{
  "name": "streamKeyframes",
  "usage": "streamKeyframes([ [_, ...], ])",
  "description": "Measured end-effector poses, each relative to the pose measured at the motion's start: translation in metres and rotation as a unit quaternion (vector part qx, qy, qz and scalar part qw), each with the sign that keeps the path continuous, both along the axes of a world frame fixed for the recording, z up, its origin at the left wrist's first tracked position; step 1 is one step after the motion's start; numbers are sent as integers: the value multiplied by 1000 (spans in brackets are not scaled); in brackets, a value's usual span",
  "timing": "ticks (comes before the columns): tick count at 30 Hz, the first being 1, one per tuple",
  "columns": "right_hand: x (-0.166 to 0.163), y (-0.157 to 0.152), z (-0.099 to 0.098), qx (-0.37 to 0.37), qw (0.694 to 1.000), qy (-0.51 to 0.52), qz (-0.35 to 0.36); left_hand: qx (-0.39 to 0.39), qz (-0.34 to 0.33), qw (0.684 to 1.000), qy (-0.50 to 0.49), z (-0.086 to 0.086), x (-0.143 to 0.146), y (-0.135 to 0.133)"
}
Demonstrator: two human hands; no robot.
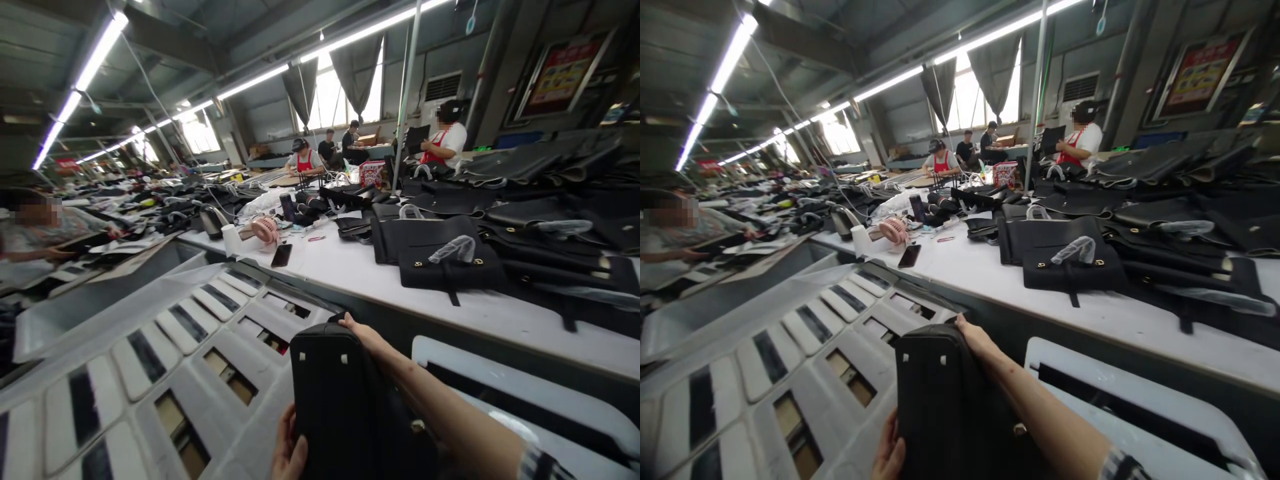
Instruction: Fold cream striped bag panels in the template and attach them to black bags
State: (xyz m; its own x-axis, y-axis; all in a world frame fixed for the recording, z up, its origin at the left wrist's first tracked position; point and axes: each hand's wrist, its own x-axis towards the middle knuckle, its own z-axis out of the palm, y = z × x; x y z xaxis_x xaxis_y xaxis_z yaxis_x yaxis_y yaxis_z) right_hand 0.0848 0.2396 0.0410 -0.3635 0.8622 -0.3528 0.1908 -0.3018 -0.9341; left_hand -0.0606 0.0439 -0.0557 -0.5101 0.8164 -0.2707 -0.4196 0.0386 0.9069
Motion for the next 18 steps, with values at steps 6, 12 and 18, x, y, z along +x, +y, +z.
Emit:
streamKeyframes([
  [6, 37, -104, -3, -20, 966, 212, -149, -4, -11, 999, 42, -9, -1, 22],
  [12, 34, -126, -37, 48, 962, 137, -229, -11, -25, 998, 48, 1, 12, 35],
  [18, 32, -96, -33, 138, 965, 22, -222, -18, -90, 994, 51, 18, 17, 52],
])
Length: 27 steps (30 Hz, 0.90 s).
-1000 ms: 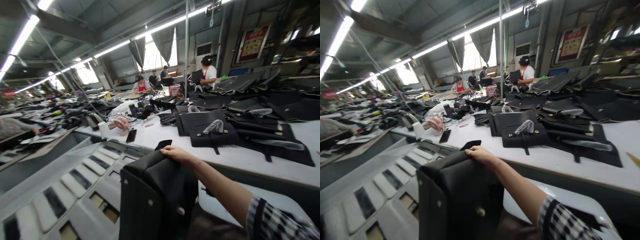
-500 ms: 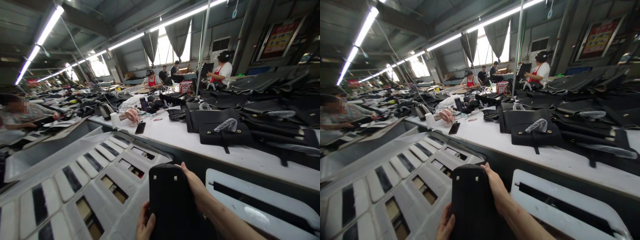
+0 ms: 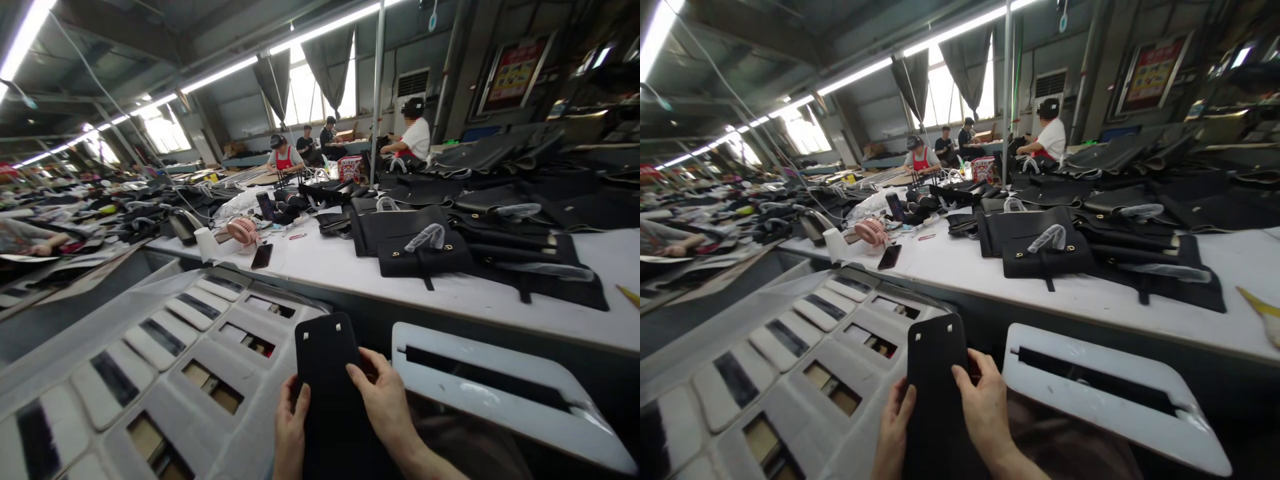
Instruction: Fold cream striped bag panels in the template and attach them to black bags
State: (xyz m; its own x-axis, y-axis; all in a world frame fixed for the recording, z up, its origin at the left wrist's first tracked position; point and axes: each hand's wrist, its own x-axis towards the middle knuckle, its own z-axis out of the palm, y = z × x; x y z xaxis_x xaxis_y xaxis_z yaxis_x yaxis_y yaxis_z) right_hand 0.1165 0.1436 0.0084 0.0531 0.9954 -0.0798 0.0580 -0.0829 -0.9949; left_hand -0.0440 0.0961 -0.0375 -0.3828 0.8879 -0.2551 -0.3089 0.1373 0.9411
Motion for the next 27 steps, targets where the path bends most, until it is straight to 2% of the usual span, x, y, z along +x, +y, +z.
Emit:
streamKeyframes([
  [8, 14, 14, 22, 35, 994, -106, 17, 7, -3, 980, 196, 18, 6, 11],
  [15, 32, 15, 22, -23, 999, -14, 17, 55, -5, 970, 236, 40, 29, 9],
  [23, 51, 13, 16, -50, 998, 22, 5, 63, 15, 951, 302, 40, 44, 6],
  [27, 56, 10, 20, -56, 996, 73, 12, 71, -18, 962, 263, 46, 38, 13],
])
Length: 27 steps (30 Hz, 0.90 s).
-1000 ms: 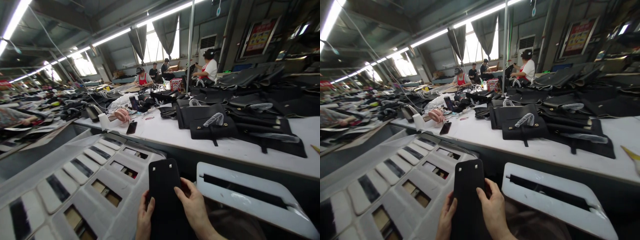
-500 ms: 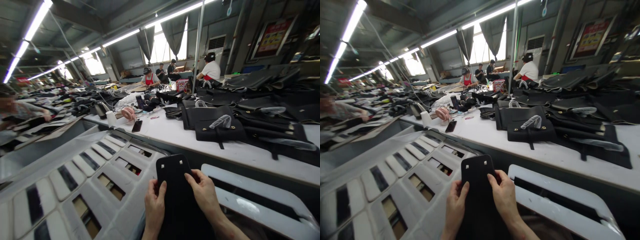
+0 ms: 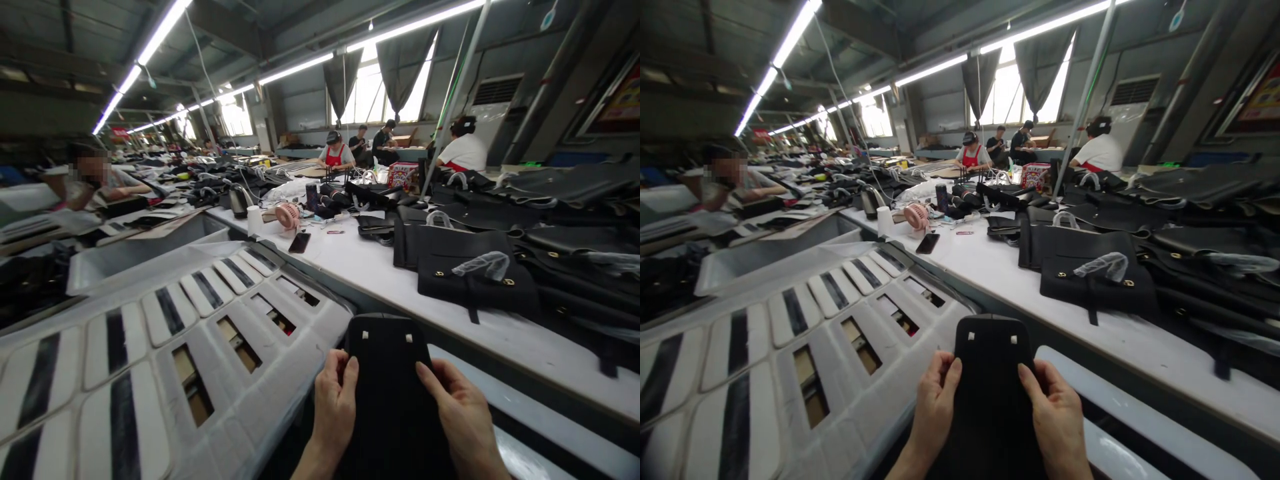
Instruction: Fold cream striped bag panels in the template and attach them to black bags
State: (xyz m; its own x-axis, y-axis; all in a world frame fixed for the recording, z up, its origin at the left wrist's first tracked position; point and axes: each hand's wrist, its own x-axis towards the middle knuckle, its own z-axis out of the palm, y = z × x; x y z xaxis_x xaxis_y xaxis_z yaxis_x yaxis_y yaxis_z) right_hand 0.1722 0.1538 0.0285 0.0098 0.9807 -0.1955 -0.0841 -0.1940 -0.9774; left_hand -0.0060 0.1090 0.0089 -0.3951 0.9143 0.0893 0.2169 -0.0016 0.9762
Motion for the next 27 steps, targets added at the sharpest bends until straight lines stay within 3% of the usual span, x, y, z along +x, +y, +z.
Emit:
streamKeyframes([
  [8, 0, 0, 20, 26, 999, -9, 44, 18, -67, 997, 22, 27, -16, 31],
  [14, -2, 6, 18, 62, 996, -21, 53, 29, -77, 995, -63, 20, -14, 22],
  [17, -5, 0, 17, 81, 995, -12, 49, 20, -74, 997, -7, 23, -30, 20],
  [21, -12, -11, 23, 118, 988, -45, 93, 99, -80, 981, 145, 62, -55, 34],
  [24, -15, -17, 28, 166, 971, -105, 134, 108, -238, 944, 201, 101, -57, 51],
  [27, -15, -22, 30, 182, 968, -116, 131, 70, -348, 910, 216, 121, -49, 62],
])
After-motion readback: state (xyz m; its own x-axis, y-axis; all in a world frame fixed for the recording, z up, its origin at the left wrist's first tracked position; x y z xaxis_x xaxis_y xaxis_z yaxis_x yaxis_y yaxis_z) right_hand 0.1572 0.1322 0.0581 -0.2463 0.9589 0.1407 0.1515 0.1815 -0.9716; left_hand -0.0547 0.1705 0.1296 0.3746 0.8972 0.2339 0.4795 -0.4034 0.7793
